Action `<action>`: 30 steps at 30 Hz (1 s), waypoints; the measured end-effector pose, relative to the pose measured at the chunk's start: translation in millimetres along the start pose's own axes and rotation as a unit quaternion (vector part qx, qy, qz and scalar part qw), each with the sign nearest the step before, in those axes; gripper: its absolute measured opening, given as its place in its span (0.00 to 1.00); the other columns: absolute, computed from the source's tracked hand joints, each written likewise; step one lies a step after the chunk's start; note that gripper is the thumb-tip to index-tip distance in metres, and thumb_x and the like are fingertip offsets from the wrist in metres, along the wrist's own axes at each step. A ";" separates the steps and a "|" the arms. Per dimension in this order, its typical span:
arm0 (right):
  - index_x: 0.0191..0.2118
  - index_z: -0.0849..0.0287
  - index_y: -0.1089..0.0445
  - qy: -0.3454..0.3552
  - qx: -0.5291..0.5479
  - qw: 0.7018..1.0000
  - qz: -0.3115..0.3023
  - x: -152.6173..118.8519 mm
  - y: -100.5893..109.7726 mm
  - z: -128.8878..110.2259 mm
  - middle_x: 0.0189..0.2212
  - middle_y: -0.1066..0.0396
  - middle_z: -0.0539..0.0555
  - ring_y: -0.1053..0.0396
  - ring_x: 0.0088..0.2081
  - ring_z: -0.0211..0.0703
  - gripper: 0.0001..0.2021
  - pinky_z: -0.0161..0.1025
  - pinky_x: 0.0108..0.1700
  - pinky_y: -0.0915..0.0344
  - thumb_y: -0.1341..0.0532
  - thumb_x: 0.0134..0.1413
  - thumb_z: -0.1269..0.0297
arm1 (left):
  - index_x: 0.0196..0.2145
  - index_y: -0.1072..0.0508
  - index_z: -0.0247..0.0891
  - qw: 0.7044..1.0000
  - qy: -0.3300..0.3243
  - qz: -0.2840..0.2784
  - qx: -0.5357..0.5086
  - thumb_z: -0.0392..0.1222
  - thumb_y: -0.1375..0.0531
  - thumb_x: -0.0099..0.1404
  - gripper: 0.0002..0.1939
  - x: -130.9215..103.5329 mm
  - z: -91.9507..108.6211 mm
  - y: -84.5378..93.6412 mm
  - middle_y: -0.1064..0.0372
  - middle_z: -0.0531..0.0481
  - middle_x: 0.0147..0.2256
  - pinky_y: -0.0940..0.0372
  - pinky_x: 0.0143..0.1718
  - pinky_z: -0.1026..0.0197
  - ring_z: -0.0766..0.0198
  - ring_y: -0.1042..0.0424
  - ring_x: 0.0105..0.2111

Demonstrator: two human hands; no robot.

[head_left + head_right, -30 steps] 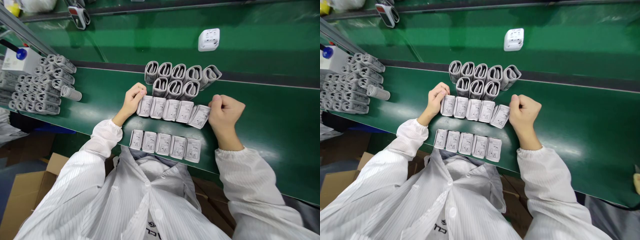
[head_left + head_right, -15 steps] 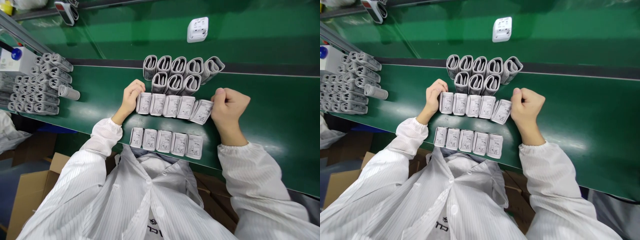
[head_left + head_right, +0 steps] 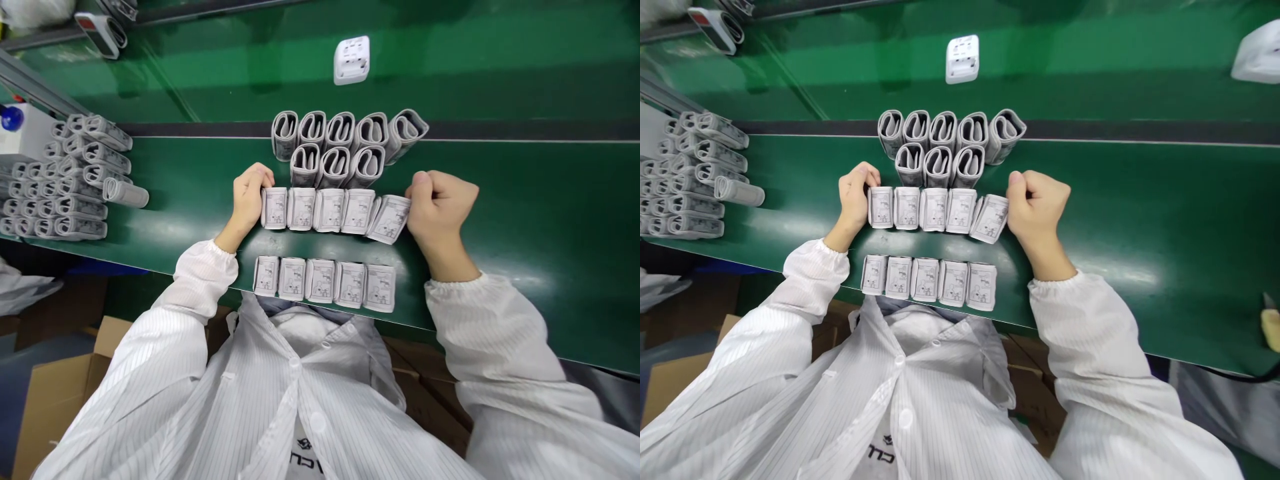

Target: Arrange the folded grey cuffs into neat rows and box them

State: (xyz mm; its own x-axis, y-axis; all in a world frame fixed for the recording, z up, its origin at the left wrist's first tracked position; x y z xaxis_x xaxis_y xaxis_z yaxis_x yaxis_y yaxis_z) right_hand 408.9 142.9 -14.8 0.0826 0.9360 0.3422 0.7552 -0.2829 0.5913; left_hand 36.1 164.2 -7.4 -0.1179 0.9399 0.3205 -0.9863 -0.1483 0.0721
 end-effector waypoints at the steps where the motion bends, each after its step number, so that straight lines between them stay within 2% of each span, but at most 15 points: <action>1: 0.22 0.47 0.48 0.005 0.009 1.000 0.003 -0.3 1.4 -2.9 0.20 0.46 0.51 0.46 0.25 0.48 0.27 0.52 0.36 0.49 0.44 0.75 0.50 | 0.19 0.30 0.42 1.000 0.005 0.001 -0.001 0.64 0.37 0.82 0.36 0.4 -0.3 -0.2 0.30 0.50 0.28 0.29 0.43 0.52 0.61 0.27 0.32; 5: 0.22 0.47 0.49 0.011 0.028 1.000 0.000 -0.9 3.7 -9.6 0.20 0.45 0.52 0.45 0.25 0.49 0.27 0.54 0.36 0.49 0.43 0.76 0.51 | 0.19 0.31 0.42 1.000 0.018 0.007 0.007 0.62 0.37 0.82 0.36 1.8 -2.5 0.6 0.30 0.50 0.27 0.30 0.41 0.53 0.62 0.27 0.32; 11: 0.22 0.48 0.51 0.047 0.039 0.998 0.022 1.8 1.8 -10.1 0.19 0.48 0.49 0.48 0.24 0.44 0.30 0.51 0.34 0.50 0.41 0.78 0.47 | 0.19 0.31 0.42 0.999 0.025 0.020 -0.005 0.59 0.38 0.83 0.35 3.2 -2.6 1.2 0.31 0.51 0.26 0.30 0.41 0.54 0.62 0.27 0.31; 17: 0.22 0.49 0.49 0.063 0.047 0.997 0.019 2.8 2.5 -10.9 0.20 0.48 0.48 0.46 0.23 0.43 0.30 0.50 0.34 0.50 0.40 0.78 0.51 | 0.19 0.32 0.42 0.999 0.040 0.028 -0.003 0.56 0.38 0.84 0.34 5.2 -2.9 1.7 0.32 0.51 0.26 0.30 0.41 0.54 0.62 0.28 0.30; 23: 0.23 0.49 0.51 0.059 0.035 0.998 0.011 2.9 1.3 -10.6 0.21 0.49 0.49 0.47 0.25 0.44 0.29 0.50 0.34 0.49 0.42 0.79 0.51 | 0.18 0.32 0.42 0.999 0.040 0.023 0.004 0.55 0.39 0.84 0.35 5.9 -0.6 1.5 0.32 0.51 0.26 0.31 0.39 0.55 0.63 0.29 0.30; 30: 0.24 0.49 0.53 0.062 0.040 0.997 0.028 1.9 -0.7 -9.6 0.21 0.51 0.48 0.49 0.25 0.43 0.28 0.50 0.34 0.50 0.42 0.78 0.53 | 0.18 0.32 0.42 0.999 0.043 0.028 0.005 0.56 0.39 0.84 0.35 5.7 1.6 0.5 0.32 0.51 0.25 0.31 0.39 0.55 0.63 0.29 0.29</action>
State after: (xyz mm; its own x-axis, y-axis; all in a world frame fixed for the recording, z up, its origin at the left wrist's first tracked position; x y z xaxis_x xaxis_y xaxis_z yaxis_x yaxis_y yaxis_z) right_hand 402.3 142.9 -7.6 0.0489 0.8848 0.4634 0.8014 -0.3117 0.5105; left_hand 35.1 169.0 -4.0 -0.1836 0.9526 0.2425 -0.9766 -0.2050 0.0659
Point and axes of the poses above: each hand's wrist, its own x-axis towards the middle knuckle, its own y-axis out of the back of the hand, z = x × y, the point moved 4 cm from there along x, towards the middle knuckle
